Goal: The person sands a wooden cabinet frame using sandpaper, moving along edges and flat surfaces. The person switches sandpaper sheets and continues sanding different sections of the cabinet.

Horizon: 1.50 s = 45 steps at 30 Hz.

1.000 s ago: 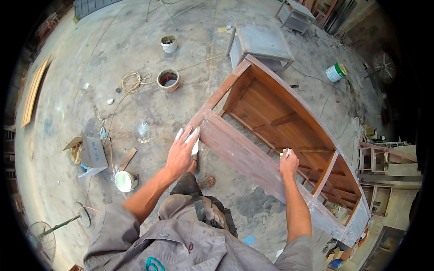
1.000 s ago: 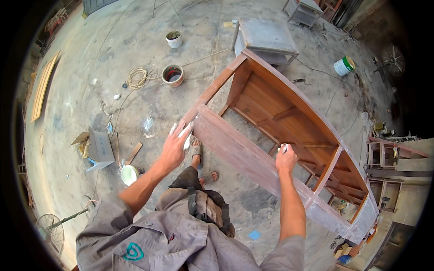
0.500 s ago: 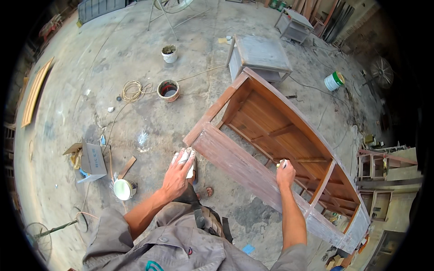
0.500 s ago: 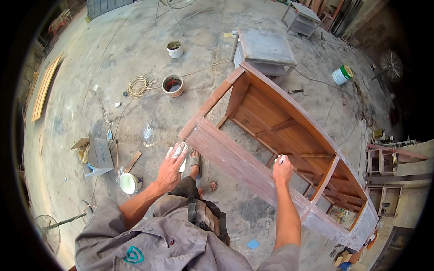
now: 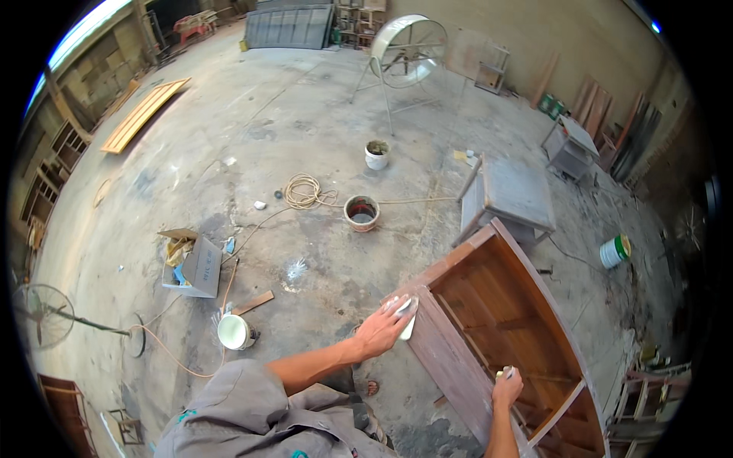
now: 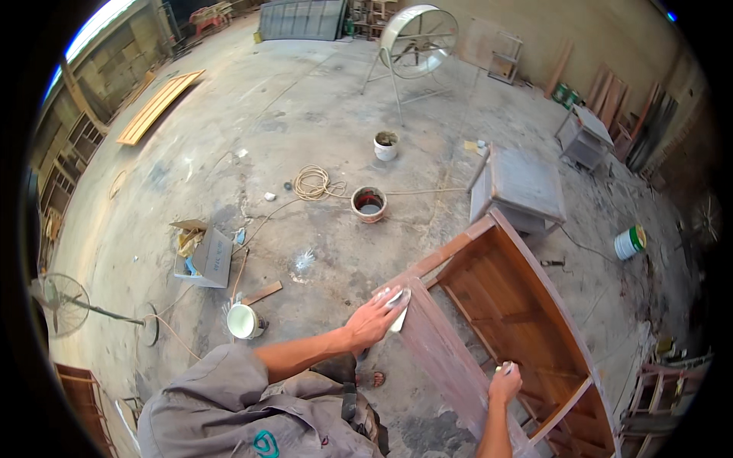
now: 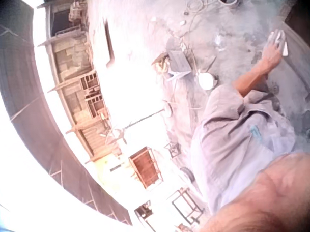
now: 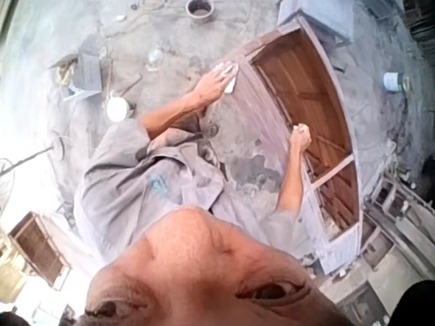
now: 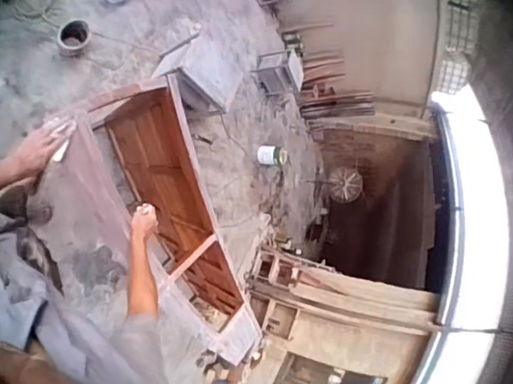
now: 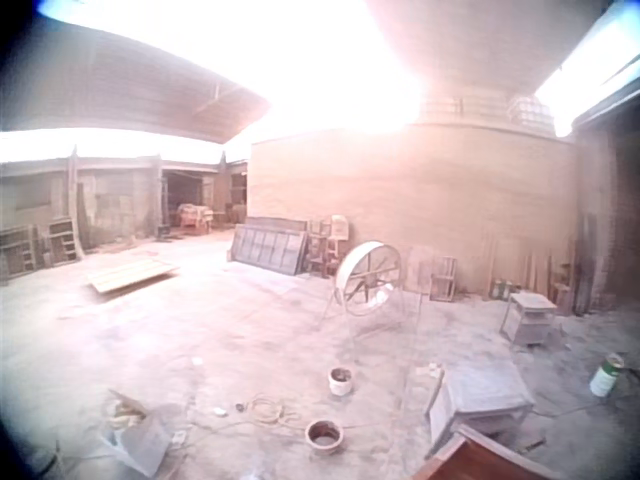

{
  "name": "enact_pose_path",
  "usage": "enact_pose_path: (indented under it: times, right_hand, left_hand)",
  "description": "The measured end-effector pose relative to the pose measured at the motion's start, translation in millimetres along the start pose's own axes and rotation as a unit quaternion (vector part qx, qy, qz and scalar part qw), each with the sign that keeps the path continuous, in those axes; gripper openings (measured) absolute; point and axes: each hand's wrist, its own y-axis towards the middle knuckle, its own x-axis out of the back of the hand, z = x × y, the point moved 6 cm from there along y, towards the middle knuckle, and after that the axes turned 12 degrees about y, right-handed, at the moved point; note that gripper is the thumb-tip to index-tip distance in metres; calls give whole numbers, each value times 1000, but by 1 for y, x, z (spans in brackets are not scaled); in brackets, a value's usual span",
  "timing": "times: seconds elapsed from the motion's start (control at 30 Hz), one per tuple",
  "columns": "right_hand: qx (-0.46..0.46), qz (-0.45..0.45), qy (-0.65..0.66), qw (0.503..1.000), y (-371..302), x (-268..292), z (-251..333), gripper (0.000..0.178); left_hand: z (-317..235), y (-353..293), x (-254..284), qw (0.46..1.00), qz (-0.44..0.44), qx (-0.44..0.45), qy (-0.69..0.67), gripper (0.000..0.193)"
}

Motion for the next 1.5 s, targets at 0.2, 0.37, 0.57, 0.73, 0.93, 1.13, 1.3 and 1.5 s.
enact_pose_path:
  times: [0.2,0.37,0.57,0.73,0.93,1.13,1.3,1.5]
  right_hand:
    - [-3,10,3,1000,3,-2,3,28]
    - [8,-15,18,1000,1,2,-6,26]
    - [10,9,64,998,2,-6,6,21]
    - [-13,-5,12,1000,5,1,6,32]
    - [-9,-12,15,1000,0,3,-4,31]
    - [-8,3,32,999,2,0,-2,31]
    - [-5,3,34,999,2,6,6,32]
    - [-10,12,10,1000,2,0,0,32]
  left_hand:
    - [1,-4,8,999,-48,-15,12,86]
    - [7,-22,9,1000,-1,-24,2,77]
    - [13,-7,-3,999,-5,34,-24,63]
    - [-5,-7,21,1000,-12,-3,-4,69]
    - [-2,-14,23,1000,-13,-6,-12,76]
    - [3,10,16,999,25,-11,-40,74]
    - [-3,-65,34,999,9,30,-32,81]
    - [-1,-55,58,972,-74,109,-197,82]
